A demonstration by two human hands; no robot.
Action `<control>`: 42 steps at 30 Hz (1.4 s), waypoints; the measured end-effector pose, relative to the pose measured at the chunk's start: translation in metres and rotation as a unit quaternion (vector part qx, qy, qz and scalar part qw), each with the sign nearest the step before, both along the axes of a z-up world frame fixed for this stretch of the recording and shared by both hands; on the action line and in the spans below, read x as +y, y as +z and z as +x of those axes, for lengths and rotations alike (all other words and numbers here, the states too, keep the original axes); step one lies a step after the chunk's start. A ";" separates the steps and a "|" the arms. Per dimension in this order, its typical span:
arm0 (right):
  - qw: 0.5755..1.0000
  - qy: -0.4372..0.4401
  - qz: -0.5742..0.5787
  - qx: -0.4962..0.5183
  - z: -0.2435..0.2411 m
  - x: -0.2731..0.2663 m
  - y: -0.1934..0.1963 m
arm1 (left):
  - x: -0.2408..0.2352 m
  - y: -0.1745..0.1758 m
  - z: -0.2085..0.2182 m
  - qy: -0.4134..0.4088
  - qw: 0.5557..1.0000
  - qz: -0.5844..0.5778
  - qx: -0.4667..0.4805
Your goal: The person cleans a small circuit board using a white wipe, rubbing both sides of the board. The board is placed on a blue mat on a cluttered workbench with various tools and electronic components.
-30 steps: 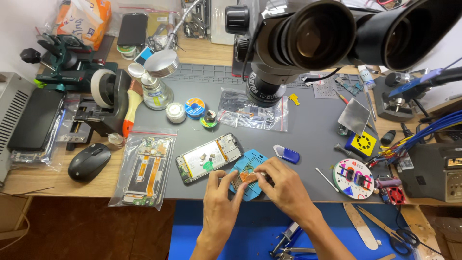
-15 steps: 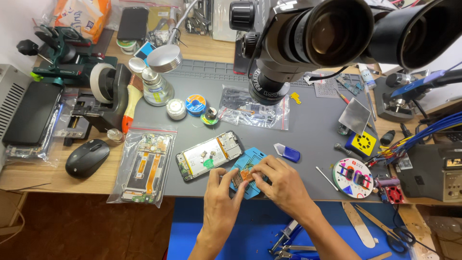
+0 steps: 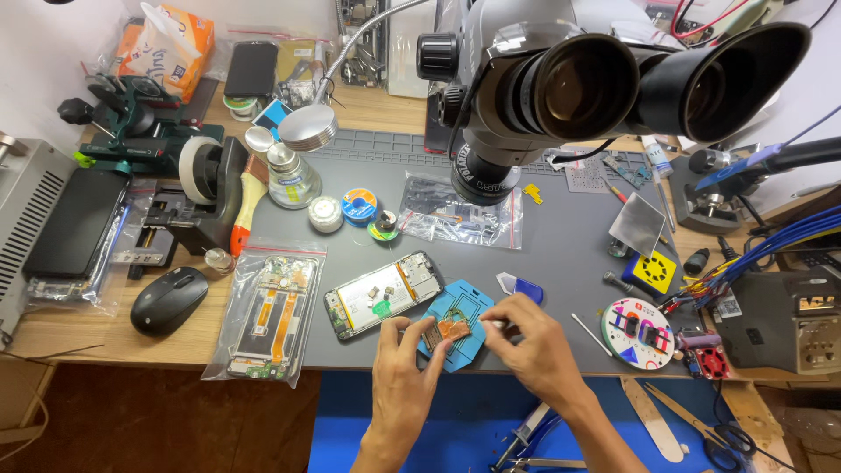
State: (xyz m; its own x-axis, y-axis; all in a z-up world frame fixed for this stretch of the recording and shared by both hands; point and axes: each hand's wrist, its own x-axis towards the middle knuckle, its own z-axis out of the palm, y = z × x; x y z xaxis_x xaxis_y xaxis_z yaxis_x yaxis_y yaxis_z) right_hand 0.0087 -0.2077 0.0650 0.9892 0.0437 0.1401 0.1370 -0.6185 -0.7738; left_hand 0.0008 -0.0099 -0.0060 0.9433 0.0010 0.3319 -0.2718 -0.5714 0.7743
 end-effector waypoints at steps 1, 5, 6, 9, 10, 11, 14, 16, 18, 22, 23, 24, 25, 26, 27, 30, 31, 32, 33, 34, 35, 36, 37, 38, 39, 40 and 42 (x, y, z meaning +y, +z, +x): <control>1.000 0.001 -0.001 -0.001 -0.004 -0.004 -0.001 | 0.000 0.000 0.001 0.001 1.000 -0.001 -0.001; 0.988 -0.111 0.102 0.035 -0.023 -0.016 -0.008 | 0.003 0.013 -0.002 -0.009 0.999 -0.040 0.016; 0.978 -0.133 0.151 0.047 -0.028 -0.018 -0.010 | 0.004 0.020 -0.003 -0.012 0.997 -0.072 0.017; 0.966 -0.071 0.250 -0.006 -0.051 -0.014 -0.021 | -0.003 0.044 -0.020 -0.031 0.986 -0.138 -0.091; 0.965 -0.073 0.251 -0.004 -0.057 -0.008 -0.021 | -0.006 0.048 -0.025 -0.032 0.986 -0.137 -0.088; 0.970 -0.056 0.234 -0.036 -0.064 -0.002 -0.022 | -0.009 0.051 -0.032 -0.100 0.972 -0.213 0.004; 0.967 -0.028 0.242 -0.072 -0.072 0.014 -0.023 | -0.016 0.044 -0.043 -0.158 0.907 -0.351 0.171; 0.960 -0.020 0.267 -0.076 -0.076 0.019 -0.027 | -0.017 0.030 -0.047 -0.149 0.865 -0.412 0.245; 0.966 -0.032 0.252 -0.054 -0.080 0.018 -0.036 | -0.015 0.013 -0.049 -0.125 0.832 -0.467 0.274; 0.916 0.007 0.400 0.011 -0.087 0.017 -0.045 | -0.013 0.007 -0.055 -0.108 0.777 -0.524 0.330; 0.902 0.007 0.428 0.047 -0.089 0.016 -0.048 | -0.015 0.005 -0.056 -0.084 0.771 -0.536 0.334; 0.886 0.007 0.455 0.083 -0.090 0.015 -0.051 | -0.017 0.003 -0.058 -0.060 0.764 -0.547 0.337; 0.886 0.007 0.456 0.083 -0.090 0.015 -0.049 | -0.017 0.004 -0.057 -0.059 0.764 -0.547 0.337; 0.876 0.002 0.472 0.101 -0.090 0.015 -0.047 | -0.017 0.004 -0.057 -0.067 0.760 -0.547 0.343; 0.865 -0.002 0.487 0.119 -0.089 0.015 -0.045 | -0.017 0.005 -0.056 -0.075 0.757 -0.548 0.349; 0.897 -0.016 0.430 0.098 -0.082 0.003 -0.042 | -0.018 0.022 -0.052 -0.131 0.793 -0.507 0.312; 0.897 -0.016 0.431 0.097 -0.076 -0.002 -0.034 | -0.016 0.029 -0.049 -0.130 0.794 -0.506 0.312; 0.952 -0.053 0.297 0.043 -0.070 -0.006 -0.026 | -0.015 0.036 -0.046 -0.119 0.890 -0.395 0.196; 0.983 -0.091 0.157 -0.012 -0.065 -0.011 -0.019 | -0.014 0.043 -0.044 -0.102 0.955 -0.270 0.073; 0.983 -0.093 0.157 -0.014 -0.057 -0.017 -0.018 | -0.012 0.040 -0.038 -0.104 0.955 -0.269 0.072; 0.988 -0.113 0.073 -0.079 -0.049 -0.024 -0.017 | -0.009 0.037 -0.031 -0.066 0.984 -0.167 0.002; 0.981 -0.134 -0.013 -0.142 -0.041 -0.030 -0.016 | -0.007 0.035 -0.025 -0.028 0.995 -0.063 -0.068; 0.980 -0.137 -0.013 -0.144 -0.038 -0.035 -0.021 | -0.005 0.028 -0.019 -0.030 0.995 -0.063 -0.069; 0.968 -0.145 -0.079 -0.190 -0.033 -0.040 -0.025 | -0.002 0.021 -0.015 -0.027 0.999 -0.033 -0.031; 0.949 -0.152 -0.146 -0.234 -0.029 -0.044 -0.030 | 0.001 0.014 -0.010 -0.024 1.000 -0.003 0.007; 0.949 -0.151 -0.145 -0.235 -0.028 -0.040 -0.028 | 0.001 0.016 -0.008 -0.023 1.000 -0.003 0.007; 0.957 -0.108 -0.106 -0.246 -0.029 -0.032 -0.027 | 0.002 0.019 -0.005 -0.038 0.998 0.010 0.048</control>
